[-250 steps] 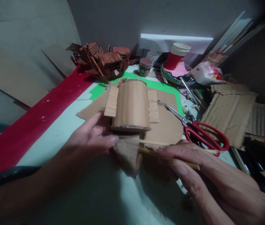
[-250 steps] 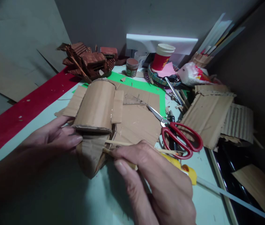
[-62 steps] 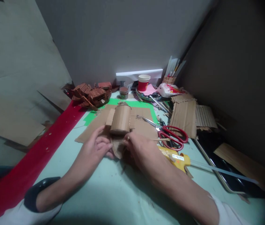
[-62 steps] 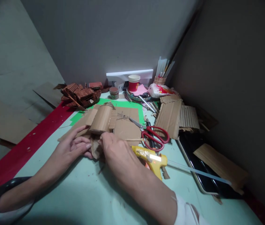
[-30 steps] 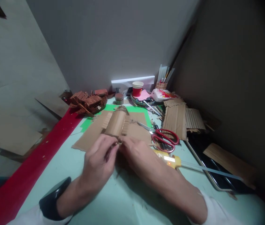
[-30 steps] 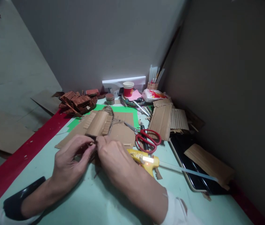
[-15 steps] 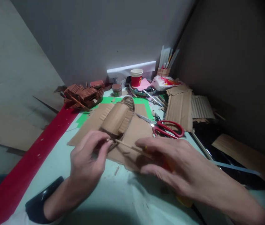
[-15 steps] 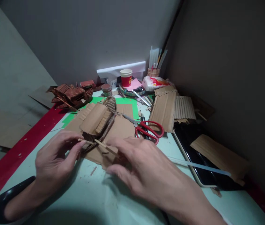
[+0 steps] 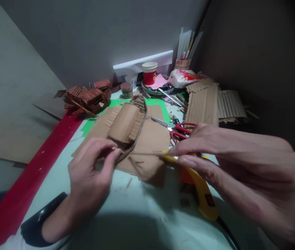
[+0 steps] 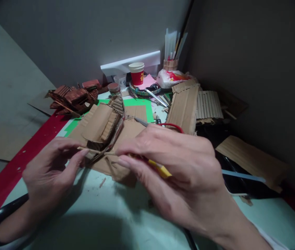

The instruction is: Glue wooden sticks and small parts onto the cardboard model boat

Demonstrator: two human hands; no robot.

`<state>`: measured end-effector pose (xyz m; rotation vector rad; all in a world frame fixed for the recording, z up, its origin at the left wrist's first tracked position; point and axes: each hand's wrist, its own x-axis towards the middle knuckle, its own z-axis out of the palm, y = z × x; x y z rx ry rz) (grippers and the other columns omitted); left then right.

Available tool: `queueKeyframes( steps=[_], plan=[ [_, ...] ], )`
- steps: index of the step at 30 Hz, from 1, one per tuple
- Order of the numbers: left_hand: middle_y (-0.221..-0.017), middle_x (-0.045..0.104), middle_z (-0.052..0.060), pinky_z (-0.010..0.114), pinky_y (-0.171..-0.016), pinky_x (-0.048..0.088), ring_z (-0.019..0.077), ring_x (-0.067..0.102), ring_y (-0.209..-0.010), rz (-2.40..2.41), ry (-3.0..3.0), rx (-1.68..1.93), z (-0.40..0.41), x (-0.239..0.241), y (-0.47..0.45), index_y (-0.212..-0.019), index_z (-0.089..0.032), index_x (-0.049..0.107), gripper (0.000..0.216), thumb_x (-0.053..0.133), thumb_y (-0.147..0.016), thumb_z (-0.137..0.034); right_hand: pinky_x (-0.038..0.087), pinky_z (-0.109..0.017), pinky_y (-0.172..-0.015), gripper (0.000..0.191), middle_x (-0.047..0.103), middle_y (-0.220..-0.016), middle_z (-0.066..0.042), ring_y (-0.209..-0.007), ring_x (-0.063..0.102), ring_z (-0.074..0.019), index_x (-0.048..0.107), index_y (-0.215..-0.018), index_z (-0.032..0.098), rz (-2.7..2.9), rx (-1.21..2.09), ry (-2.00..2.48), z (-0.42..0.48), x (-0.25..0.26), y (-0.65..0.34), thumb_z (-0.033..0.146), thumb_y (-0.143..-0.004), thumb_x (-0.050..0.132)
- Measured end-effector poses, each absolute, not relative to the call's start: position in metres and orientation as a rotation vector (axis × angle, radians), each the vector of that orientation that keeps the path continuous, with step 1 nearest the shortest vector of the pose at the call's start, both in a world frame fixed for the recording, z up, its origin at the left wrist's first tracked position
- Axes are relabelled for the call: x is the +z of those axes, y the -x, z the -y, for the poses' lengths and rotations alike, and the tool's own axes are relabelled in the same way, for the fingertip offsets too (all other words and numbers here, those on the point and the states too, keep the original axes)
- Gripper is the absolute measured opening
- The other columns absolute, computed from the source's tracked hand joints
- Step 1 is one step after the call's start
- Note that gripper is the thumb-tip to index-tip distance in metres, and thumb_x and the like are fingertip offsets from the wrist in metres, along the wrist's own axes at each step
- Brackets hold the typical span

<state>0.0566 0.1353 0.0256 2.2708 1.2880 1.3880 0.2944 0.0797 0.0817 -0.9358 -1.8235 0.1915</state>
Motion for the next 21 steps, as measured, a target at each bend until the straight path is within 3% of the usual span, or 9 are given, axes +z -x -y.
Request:
queueKeyframes(
  steps=[6, 15, 21],
  plan=[
    [-0.083, 0.062, -0.002, 0.030, -0.063, 0.050, 0.0142, 0.061, -0.071, -1.312, -2.299, 1.383, -0.134, 0.026, -0.057, -0.091, -0.024, 0.064, 0.011, 0.068, -0.086, -0.014, 0.052, -0.018, -0.053, 0.022, 0.072, -0.069, 0.001, -0.061, 0.067, -0.0120, 0.073, -0.089, 0.019, 1.805, 0.216, 0.918, -0.083, 0.089, -0.286, 0.000, -0.080, 0.068],
    [-0.081, 0.064, -0.001, 0.030, -0.063, 0.050, 0.0146, 0.061, -0.070, -1.292, -2.347, 1.402, -0.137, 0.026, -0.057, -0.088, -0.022, 0.065, 0.013, 0.071, -0.083, -0.012, 0.057, -0.018, -0.077, 0.023, 0.071, -0.098, -0.001, -0.084, 0.068, -0.0133, 0.070, -0.105, 0.018, 1.909, 0.189, 1.074, -0.076, 0.058, -0.291, 0.006, -0.089, 0.060],
    [-0.082, 0.063, -0.002, 0.031, -0.064, 0.050, 0.0155, 0.060, -0.072, -1.308, -2.337, 1.366, -0.134, 0.027, -0.056, -0.090, -0.024, 0.064, 0.012, 0.068, -0.085, -0.013, 0.055, -0.023, -0.075, 0.024, 0.068, -0.090, 0.000, -0.080, 0.064, -0.0138, 0.068, -0.107, 0.019, 1.974, 0.226, 0.931, -0.085, 0.058, -0.295, 0.005, -0.089, 0.062]
  ],
)
